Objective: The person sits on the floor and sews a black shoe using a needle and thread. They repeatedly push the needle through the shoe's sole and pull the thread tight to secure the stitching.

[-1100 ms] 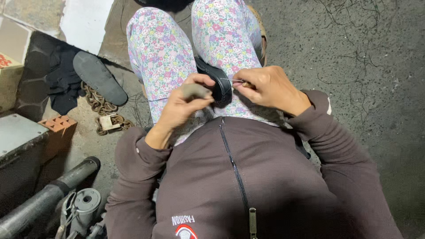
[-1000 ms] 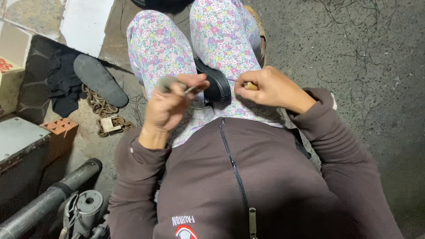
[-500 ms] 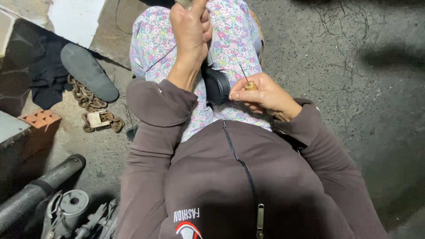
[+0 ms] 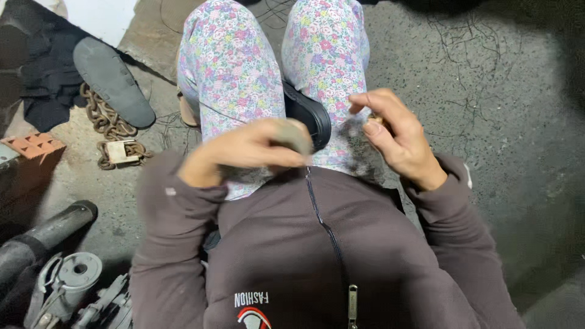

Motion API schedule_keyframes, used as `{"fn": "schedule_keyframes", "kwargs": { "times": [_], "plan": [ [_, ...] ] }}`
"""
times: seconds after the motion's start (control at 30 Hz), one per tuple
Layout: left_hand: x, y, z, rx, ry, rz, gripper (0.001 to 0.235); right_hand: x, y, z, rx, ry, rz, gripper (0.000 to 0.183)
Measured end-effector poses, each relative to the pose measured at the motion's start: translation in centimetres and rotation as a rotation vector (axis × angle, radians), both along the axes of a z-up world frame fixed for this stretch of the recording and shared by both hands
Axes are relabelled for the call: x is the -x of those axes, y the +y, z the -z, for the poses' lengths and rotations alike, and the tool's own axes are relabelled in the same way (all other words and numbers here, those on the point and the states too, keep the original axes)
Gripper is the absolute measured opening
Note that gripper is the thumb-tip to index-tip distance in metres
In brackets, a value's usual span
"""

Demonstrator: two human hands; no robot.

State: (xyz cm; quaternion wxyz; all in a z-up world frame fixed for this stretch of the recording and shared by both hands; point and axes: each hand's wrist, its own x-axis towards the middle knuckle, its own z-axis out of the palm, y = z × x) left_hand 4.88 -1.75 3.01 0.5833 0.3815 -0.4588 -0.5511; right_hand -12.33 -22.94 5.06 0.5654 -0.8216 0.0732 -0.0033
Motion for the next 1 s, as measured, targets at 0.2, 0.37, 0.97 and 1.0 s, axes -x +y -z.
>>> {"fn": "schedule_keyframes", "kwargs": {
  "times": [0.2,0.37,0.97,1.0],
  "plan": [
    [-9.2,12.2,3.1,-0.654,0.099,-0.925,0.015,1.9,0.7,-0.7,0.592,0.057,-0.278,0.044],
    [-10.4,17.0,5.8,-1.074,-1.612,-0.678,0.044,1.7,1.3,-0.5,0.700,0.120,-0.253,0.037],
    [0.2,-3.1,3.5,-0.077,-0.837,-0.323,0.019,-1.2,0.5,-3.9,0.945,0.328,-0.548,0.042],
    [0.3,-3.3,3.5,-0.099,-0.841,-0.311,0.020,-1.2,0.5,-4.0,0.987,0.345,-0.574,0.042]
  ]
}}
